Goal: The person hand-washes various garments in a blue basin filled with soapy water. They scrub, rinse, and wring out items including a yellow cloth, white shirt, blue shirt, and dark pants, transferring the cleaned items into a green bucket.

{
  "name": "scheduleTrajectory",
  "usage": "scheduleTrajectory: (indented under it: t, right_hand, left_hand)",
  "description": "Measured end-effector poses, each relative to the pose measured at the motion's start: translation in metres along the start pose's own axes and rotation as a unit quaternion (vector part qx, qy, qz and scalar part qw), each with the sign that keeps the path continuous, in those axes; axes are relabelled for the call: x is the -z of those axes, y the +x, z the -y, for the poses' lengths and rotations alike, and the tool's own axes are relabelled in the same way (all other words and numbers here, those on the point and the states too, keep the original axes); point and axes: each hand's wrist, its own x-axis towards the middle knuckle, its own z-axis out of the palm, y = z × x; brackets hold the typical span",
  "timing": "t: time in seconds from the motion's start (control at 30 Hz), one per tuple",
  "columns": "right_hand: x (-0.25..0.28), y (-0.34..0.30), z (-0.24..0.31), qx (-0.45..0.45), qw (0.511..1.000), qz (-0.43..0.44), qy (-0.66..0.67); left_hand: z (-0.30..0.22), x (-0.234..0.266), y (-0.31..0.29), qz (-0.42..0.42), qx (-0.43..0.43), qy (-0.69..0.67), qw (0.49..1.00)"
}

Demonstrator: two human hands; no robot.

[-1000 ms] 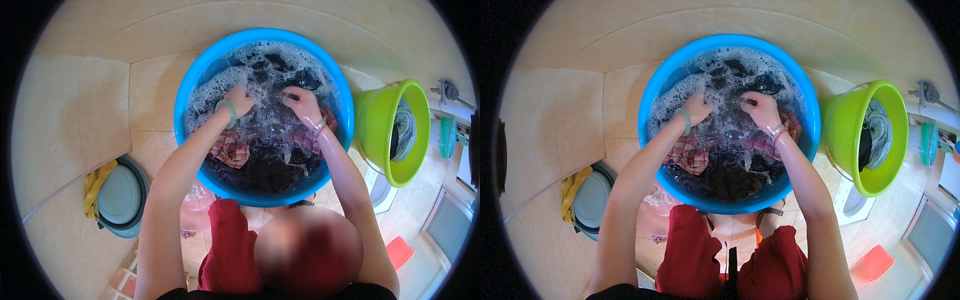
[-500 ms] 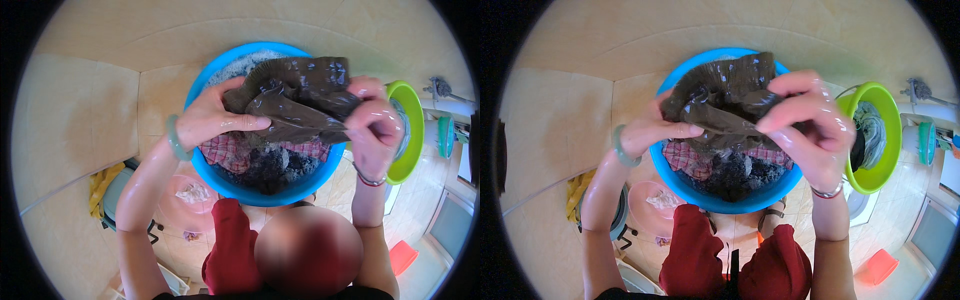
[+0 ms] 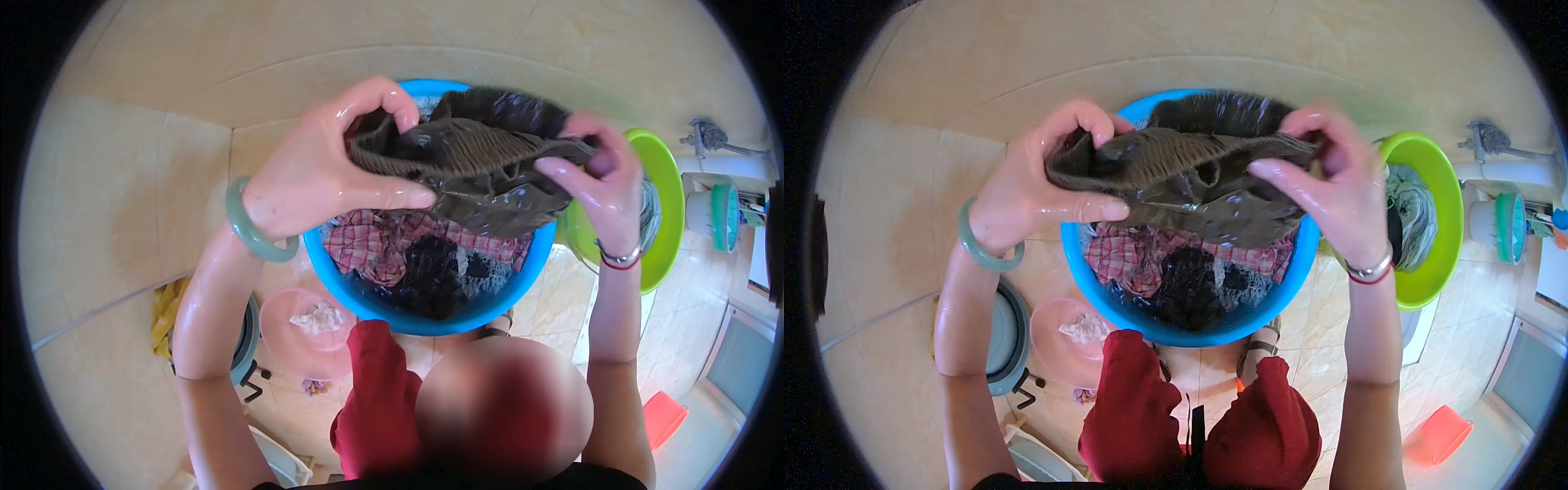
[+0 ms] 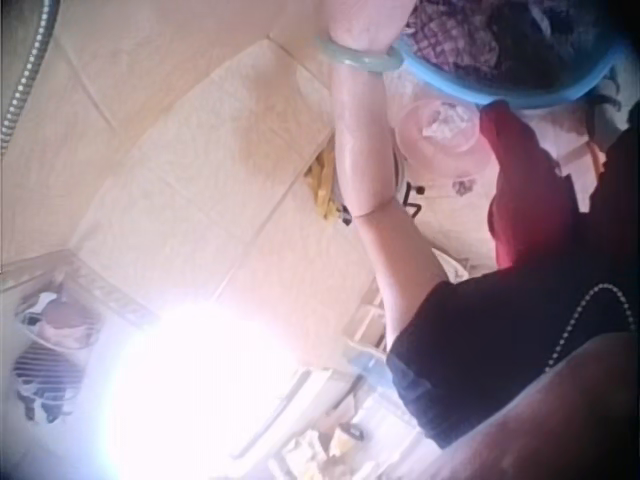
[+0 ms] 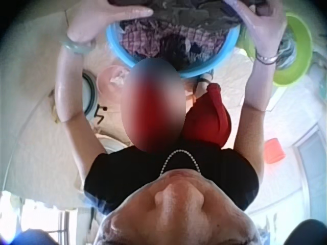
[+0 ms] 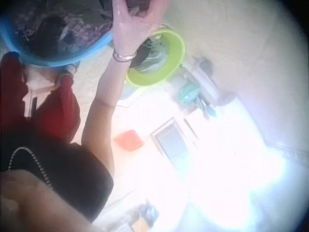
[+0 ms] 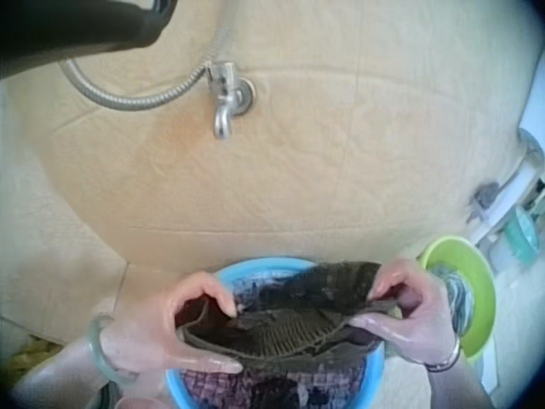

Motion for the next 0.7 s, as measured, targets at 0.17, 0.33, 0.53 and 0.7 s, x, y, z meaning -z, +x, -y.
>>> scheduleTrajectory:
  t: [0.17,0.33,0.53,0.7]
  right_hand:
    - [-0.019,-0.009,-0.031,0.257,0.955,0.019,-0.149]
    - [-0.062,-0.031,-0.047,0.235,0.971,-0.039,-0.017]
    - [-0.097,-0.02,-0.021,0.112,0.946,0.107,0.284]
    - [-0.082,-0.013,-0.024,0.055,0.859,0.118,0.495]
  left_hand:
    - [0.051,-0.015,-0.024,0.0,0.097,0.05,0.994]
    - [0.083,-0.054,-0.026,-0.205,0.202,-0.399,0.871]
    - [0.04,-0.067,-0.021,-0.128,0.006,-0.13,0.983]
    - [0.022,-0.063,-0.017,-0.3,0.066,-0.011,0.952]
